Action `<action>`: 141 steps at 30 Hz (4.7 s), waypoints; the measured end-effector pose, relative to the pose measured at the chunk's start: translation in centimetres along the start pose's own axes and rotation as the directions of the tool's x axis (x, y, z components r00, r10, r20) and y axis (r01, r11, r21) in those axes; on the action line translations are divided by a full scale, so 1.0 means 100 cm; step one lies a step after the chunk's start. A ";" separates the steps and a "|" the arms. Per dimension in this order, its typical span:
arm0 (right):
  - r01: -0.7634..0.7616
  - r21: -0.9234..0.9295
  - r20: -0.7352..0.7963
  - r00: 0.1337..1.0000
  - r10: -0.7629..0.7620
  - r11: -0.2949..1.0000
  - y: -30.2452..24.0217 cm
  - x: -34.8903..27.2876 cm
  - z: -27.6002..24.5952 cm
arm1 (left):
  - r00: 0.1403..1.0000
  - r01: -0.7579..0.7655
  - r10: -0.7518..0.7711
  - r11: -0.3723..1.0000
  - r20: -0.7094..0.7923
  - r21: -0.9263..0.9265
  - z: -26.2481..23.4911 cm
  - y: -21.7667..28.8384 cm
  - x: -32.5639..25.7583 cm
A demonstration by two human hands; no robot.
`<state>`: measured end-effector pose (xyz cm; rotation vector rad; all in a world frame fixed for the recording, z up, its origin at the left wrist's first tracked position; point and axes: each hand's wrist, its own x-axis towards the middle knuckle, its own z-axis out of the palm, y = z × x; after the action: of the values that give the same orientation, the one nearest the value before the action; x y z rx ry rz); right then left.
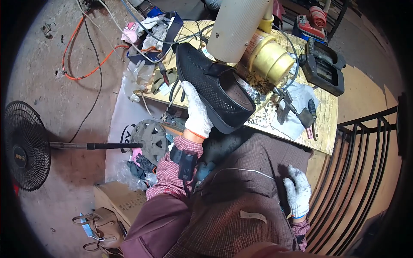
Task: Cleaning and trimming excess material from shoes at a manufacturing station.
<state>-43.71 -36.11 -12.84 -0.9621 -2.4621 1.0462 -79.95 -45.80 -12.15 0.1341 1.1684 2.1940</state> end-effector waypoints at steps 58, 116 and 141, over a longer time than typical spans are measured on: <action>0.392 -0.154 0.052 0.920 -0.389 0.907 -0.029 0.041 0.002 | 0.773 0.597 -0.514 0.787 0.373 -0.152 0.033 -0.124 -0.171; 0.409 0.175 0.243 0.864 -0.441 0.896 0.003 -0.008 0.032 | 0.683 0.730 -0.688 0.623 0.247 -0.283 0.003 -0.108 -0.148; -0.012 0.109 -0.182 0.983 0.032 0.994 0.042 0.148 0.065 | 0.987 0.106 -0.154 0.465 -0.038 0.879 -0.050 0.035 -0.104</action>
<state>-55.82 -27.29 -20.16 -1.0062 -2.2279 1.0364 -75.32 -56.82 -10.35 0.5074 2.1113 1.2117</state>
